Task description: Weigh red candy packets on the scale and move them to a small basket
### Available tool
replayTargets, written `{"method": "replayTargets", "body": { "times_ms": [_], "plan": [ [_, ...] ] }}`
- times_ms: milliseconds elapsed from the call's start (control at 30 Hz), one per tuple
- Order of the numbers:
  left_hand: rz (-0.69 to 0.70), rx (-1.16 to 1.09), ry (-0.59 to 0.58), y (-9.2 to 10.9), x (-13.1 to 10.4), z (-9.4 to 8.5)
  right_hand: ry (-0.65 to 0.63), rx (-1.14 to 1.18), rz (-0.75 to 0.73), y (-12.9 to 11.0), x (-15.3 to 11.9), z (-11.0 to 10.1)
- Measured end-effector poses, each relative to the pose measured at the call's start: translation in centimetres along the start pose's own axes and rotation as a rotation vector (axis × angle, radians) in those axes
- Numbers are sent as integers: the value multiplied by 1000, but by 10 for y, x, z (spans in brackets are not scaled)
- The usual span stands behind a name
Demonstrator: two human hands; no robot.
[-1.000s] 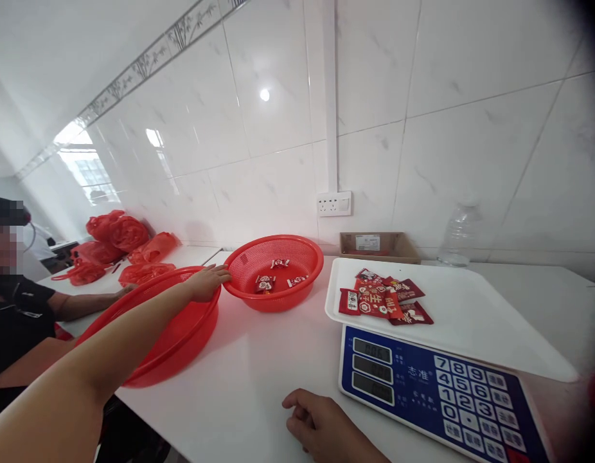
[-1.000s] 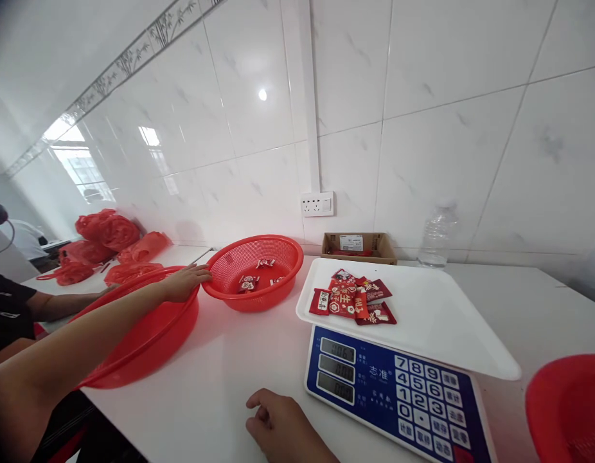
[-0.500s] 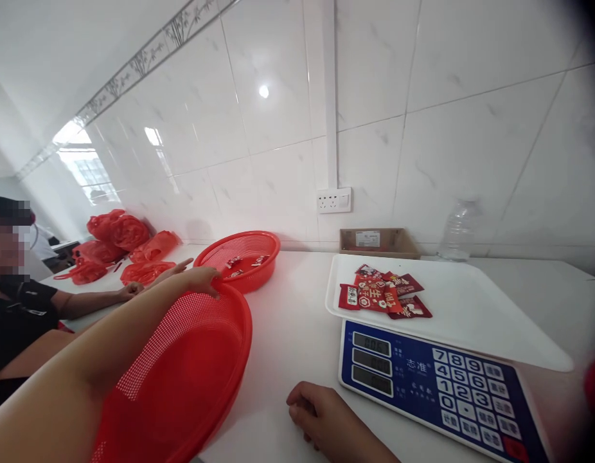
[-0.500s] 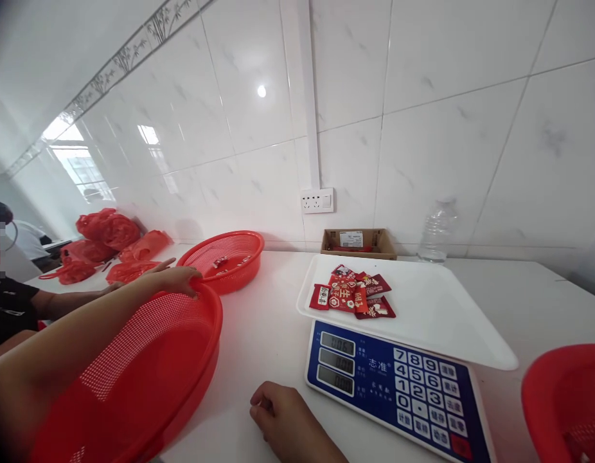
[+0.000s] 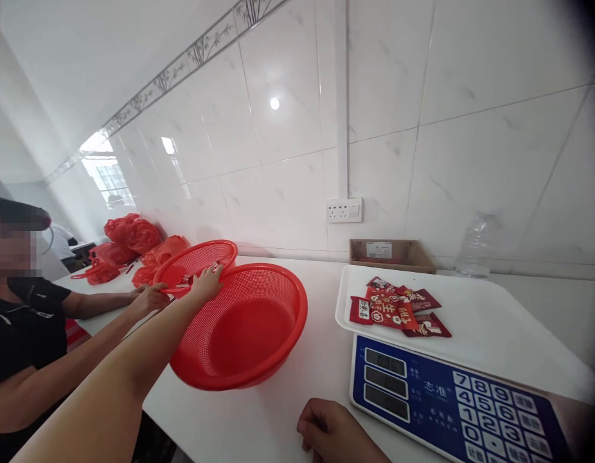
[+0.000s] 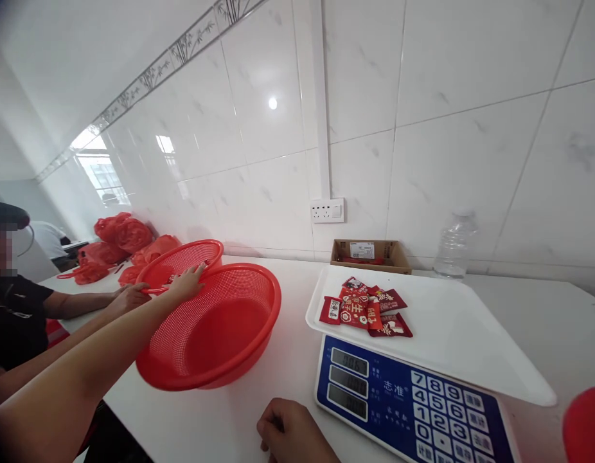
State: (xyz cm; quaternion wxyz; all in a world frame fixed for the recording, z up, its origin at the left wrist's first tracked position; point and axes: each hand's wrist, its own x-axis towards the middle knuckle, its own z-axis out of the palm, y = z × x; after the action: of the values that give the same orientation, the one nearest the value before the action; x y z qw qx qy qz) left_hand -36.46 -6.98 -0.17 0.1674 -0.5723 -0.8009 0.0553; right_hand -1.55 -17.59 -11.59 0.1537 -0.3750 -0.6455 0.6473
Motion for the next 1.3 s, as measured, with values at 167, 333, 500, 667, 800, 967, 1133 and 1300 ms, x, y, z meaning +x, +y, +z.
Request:
{"method": "replayTargets", "body": {
  "times_ms": [167,333,500,667,800,967,1133,1300],
  "plan": [
    [136,32,46,16,-3,3,10,28,-5,-1,0,-1],
    [172,51,58,29,6,-3,-12,24,3,-1,1,-2],
    [72,63,-20,32,16,-11,-25,17,-37,1,1,-4],
    [-50,46,-155,29,17,-18,-26,1,-76,7,4,-4],
    [-94,16,-261,27,13,-31,-23,11,-101,9,5,-3],
    [-73,-54,-288,36,8,-53,-11,37,-89,3,-2,-3],
    [193,-276,-65,96,-10,-71,14,11,-68,-4,-6,-3],
    [579,-571,-16,197,-50,-92,30,-30,-86,-1,-3,-3]
  ]
}}
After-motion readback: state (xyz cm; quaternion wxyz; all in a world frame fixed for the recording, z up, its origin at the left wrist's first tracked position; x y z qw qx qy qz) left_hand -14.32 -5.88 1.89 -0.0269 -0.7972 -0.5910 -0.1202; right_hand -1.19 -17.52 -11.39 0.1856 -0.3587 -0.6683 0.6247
